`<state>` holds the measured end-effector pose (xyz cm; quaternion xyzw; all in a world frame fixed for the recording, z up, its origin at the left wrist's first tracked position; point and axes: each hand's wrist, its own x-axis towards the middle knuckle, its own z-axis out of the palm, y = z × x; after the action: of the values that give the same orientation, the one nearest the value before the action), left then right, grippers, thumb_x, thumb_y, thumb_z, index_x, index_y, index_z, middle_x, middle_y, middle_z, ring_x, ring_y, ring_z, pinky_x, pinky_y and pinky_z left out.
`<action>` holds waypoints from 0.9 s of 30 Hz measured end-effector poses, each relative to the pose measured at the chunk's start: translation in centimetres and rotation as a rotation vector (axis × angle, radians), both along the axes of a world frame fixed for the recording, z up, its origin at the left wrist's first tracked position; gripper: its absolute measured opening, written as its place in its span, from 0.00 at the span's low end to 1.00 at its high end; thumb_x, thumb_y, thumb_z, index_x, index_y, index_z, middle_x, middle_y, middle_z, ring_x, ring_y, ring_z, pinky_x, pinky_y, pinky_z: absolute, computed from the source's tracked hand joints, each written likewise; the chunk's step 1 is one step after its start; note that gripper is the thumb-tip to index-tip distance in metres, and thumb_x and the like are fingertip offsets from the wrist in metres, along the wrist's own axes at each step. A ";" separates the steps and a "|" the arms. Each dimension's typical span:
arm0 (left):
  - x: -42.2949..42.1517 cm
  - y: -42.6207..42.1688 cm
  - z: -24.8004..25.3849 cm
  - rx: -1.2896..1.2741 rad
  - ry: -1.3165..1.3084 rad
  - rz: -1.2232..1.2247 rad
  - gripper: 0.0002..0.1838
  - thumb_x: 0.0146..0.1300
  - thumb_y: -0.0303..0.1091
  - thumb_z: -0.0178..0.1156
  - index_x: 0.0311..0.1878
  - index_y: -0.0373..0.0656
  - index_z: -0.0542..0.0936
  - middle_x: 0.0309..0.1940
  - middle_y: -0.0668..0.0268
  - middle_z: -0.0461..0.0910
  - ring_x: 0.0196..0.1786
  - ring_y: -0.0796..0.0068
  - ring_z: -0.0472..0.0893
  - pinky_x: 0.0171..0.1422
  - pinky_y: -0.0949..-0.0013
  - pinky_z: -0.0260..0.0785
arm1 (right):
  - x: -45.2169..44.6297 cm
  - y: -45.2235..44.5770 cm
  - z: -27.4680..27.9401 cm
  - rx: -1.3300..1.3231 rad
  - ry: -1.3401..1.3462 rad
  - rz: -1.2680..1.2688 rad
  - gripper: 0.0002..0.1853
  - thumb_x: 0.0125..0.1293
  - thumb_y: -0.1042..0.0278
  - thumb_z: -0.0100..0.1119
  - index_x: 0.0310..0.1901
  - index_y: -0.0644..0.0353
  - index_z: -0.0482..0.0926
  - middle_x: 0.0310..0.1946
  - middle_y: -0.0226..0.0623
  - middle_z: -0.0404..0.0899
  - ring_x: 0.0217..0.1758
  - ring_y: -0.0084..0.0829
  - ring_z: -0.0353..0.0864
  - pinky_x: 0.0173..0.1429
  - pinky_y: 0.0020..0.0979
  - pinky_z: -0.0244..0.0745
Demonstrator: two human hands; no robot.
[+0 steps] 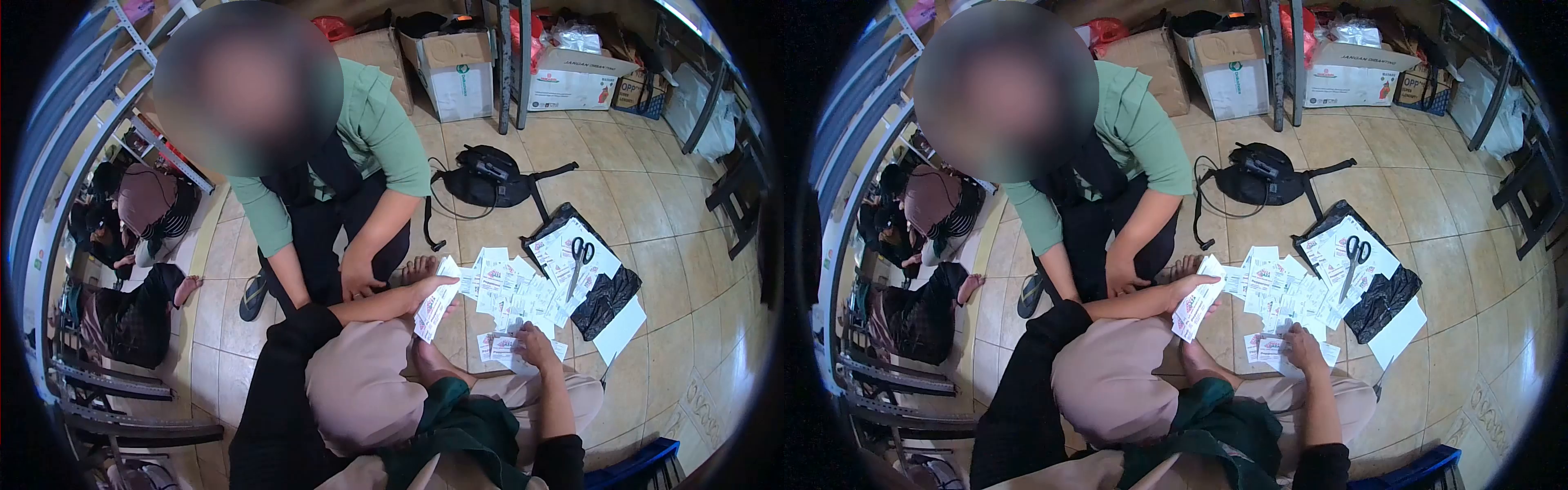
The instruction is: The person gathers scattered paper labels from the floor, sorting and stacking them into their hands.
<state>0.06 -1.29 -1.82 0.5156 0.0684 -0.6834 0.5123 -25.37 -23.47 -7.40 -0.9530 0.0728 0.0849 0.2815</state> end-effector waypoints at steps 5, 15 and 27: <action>-0.4 -0.3 -0.1 -0.003 -0.066 -0.028 0.24 0.61 0.52 0.55 0.47 0.41 0.71 0.36 0.59 0.78 0.32 0.70 0.80 0.34 0.66 0.76 | 0.0 0.5 0.2 0.031 -0.062 -0.051 0.17 0.44 0.69 0.68 0.37 0.64 0.78 0.40 0.46 0.72 0.46 0.47 0.73 0.50 0.39 0.71; -0.3 -0.3 0.0 0.046 -0.083 0.015 0.24 0.60 0.52 0.57 0.52 0.45 0.70 0.37 0.59 0.78 0.32 0.70 0.80 0.37 0.66 0.76 | 0.0 0.3 -0.1 0.029 -0.058 -0.048 0.16 0.44 0.70 0.68 0.37 0.65 0.78 0.38 0.47 0.72 0.45 0.48 0.73 0.48 0.40 0.70; -0.4 -0.3 0.9 0.029 -0.112 0.010 0.24 0.60 0.52 0.56 0.51 0.45 0.71 0.36 0.59 0.78 0.32 0.71 0.80 0.37 0.67 0.76 | 0.1 0.1 -0.4 0.014 -0.066 -0.021 0.18 0.43 0.70 0.68 0.38 0.64 0.77 0.38 0.47 0.72 0.45 0.48 0.73 0.48 0.40 0.70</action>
<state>-0.35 -1.56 -0.90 0.5602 0.0520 -0.6497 0.5112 -25.24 -23.34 -7.75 -0.9525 0.0730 0.0509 0.2913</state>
